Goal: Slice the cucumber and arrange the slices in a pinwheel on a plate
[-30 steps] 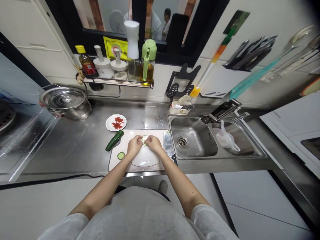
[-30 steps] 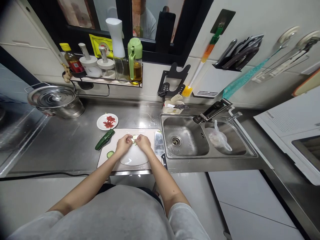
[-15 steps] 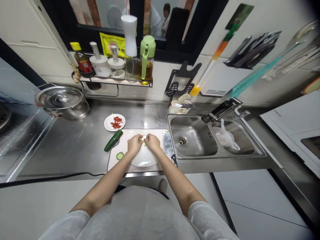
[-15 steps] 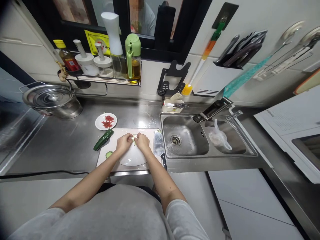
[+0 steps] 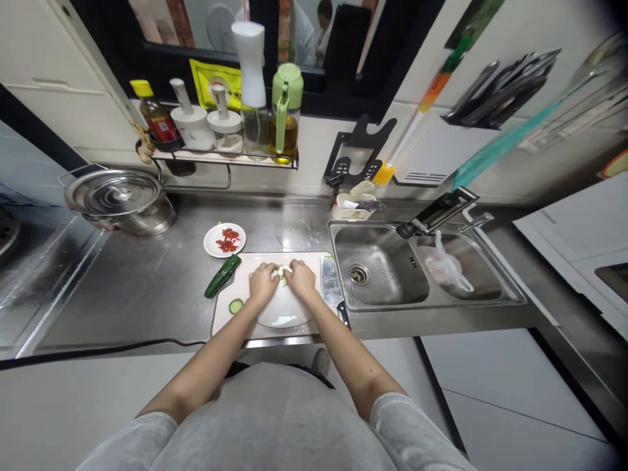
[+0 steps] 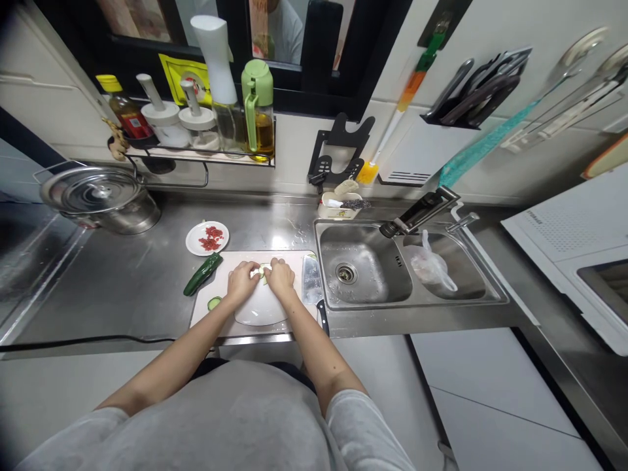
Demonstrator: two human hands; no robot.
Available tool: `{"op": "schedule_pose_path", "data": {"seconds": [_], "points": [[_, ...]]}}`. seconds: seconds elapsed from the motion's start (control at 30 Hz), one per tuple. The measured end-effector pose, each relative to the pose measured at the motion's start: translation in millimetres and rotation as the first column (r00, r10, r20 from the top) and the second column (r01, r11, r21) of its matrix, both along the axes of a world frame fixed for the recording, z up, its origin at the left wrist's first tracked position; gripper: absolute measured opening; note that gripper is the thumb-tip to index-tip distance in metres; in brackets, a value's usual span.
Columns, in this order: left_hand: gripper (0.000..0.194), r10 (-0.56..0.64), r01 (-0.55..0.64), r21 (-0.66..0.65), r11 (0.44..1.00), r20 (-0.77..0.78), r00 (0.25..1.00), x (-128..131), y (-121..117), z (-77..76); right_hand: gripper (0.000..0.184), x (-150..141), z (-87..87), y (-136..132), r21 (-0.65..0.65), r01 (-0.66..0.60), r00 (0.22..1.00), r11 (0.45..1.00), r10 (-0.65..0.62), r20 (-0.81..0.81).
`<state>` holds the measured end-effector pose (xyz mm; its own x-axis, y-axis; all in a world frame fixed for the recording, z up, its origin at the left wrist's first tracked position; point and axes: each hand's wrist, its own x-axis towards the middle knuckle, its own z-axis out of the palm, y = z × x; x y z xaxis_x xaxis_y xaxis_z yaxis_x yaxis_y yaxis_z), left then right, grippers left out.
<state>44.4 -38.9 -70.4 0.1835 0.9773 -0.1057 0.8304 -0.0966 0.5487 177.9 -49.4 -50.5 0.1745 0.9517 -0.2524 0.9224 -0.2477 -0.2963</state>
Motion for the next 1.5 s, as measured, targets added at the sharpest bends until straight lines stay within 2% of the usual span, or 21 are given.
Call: {"op": "schedule_pose_path", "data": {"seconds": [0.13, 0.27, 0.7, 0.87, 1.0, 1.17, 1.33, 1.5], "points": [[0.02, 0.013, -0.013, 0.005, 1.0, 0.029, 0.999, 1, 0, 1.5, 0.025, 10, 1.6, -5, 0.036, 0.057, 0.998, 0.998, -0.056, -0.033], [0.017, 0.005, -0.006, 0.017, 1.0, 0.027, 1.0, 3, 1, 0.9, 0.023, 14, 0.3, -11, 0.002, 0.068, 0.997, 0.998, -0.067, -0.032], [0.016, -0.006, 0.006, 0.0, 1.0, -0.025, 1.0, 7, 3, -2.2, 0.021, 14, -4.6, -8, -0.017, 0.023, 0.999, 1.0, -0.023, 0.03], [0.016, 0.039, -0.038, -0.019, 0.999, 0.071, 0.997, 2, 6, 2.5, 0.023, 17, -0.6, -11, 0.027, 0.053, 0.998, 0.998, -0.053, -0.024], [0.021, 0.154, -0.157, -0.009, 0.988, 0.235, 0.96, -24, 3, 2.3, 0.025, 29, 2.8, -26, 0.136, 0.106, 0.988, 0.985, -0.089, -0.128], [0.027, 0.27, -0.29, 0.02, 0.957, 0.309, 0.912, -80, -20, -8.4, 0.026, 51, 1.2, -59, 0.227, 0.198, 0.955, 0.953, -0.136, -0.262], [0.03, 0.326, -0.331, -0.018, 0.944, 0.234, 0.916, -124, -50, -15.2, 0.027, 64, -1.4, -88, 0.264, 0.263, 0.923, 0.928, -0.163, -0.348], [0.027, 0.298, -0.299, 0.002, 0.954, 0.074, 0.952, -138, -64, -10.3, 0.028, 61, -1.7, -102, 0.275, 0.278, 0.909, 0.92, -0.16, -0.384]]}}
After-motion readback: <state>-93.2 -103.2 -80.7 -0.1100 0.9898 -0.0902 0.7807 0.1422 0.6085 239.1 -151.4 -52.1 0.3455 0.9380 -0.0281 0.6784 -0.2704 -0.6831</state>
